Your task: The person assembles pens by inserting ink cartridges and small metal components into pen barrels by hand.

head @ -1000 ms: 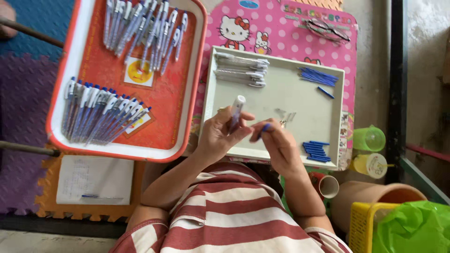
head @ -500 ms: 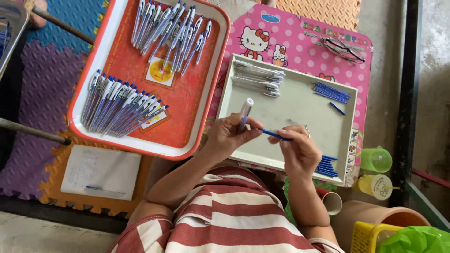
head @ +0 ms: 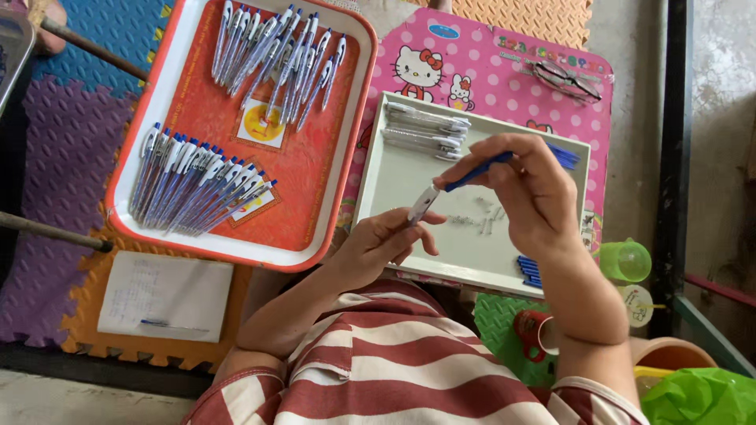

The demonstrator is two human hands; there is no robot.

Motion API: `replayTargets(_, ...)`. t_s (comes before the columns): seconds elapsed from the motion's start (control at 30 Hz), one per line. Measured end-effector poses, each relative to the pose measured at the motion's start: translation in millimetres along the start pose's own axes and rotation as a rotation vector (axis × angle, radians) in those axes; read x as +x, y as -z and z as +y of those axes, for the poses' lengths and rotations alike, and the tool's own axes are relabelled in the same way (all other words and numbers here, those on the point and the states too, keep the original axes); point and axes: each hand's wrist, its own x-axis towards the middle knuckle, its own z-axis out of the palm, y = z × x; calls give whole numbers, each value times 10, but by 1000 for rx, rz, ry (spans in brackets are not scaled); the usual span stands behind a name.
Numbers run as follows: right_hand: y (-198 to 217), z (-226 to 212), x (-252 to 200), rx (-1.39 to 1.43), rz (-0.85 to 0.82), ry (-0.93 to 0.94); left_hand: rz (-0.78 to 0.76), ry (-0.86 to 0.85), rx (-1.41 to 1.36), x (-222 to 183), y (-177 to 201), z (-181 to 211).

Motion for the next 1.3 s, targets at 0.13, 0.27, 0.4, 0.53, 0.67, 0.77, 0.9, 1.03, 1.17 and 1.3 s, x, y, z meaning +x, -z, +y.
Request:
replayTargets(0.13, 18, -59, 20, -31, -9, -24, -15, 5, 43, -6, 16, 9)
replayTargets(0.27, 36, -55, 1, -57, -21, -99, -9, 26, 41, -11, -1, 15)
replayTargets(0.4, 29, -107, 23, -96, -55, -126, -27, 38, 34, -11, 7, 6)
replayTargets(0.53, 24, -161, 60, -110, -123, -144, -41, 72, 1, -24, -41, 86)
replayTargets(0.67, 63, -273, 116, -178, -205, -210, -47, 92, -55, -49, -92, 113)
replayTargets(0.77, 76, -344, 176, -214, -249, -215, -48, 102, -97, -35, -149, 192)
replayTargets(0.9, 58, -450, 296, -204, -363, -225, -73, 145, -176, -21, -207, 300)
replayTargets(1.03, 68, -397, 331, -250, -434, -251, -93, 144, -232, 7, -174, 235)
replayTargets(1.17, 37, -332, 270, -329, -326, -130, -58, 105, -243, 33, -167, 252)
replayTargets(1.3, 118, -95, 116, -380, -231, 57, -32, 59, -248, 54, -148, 279)
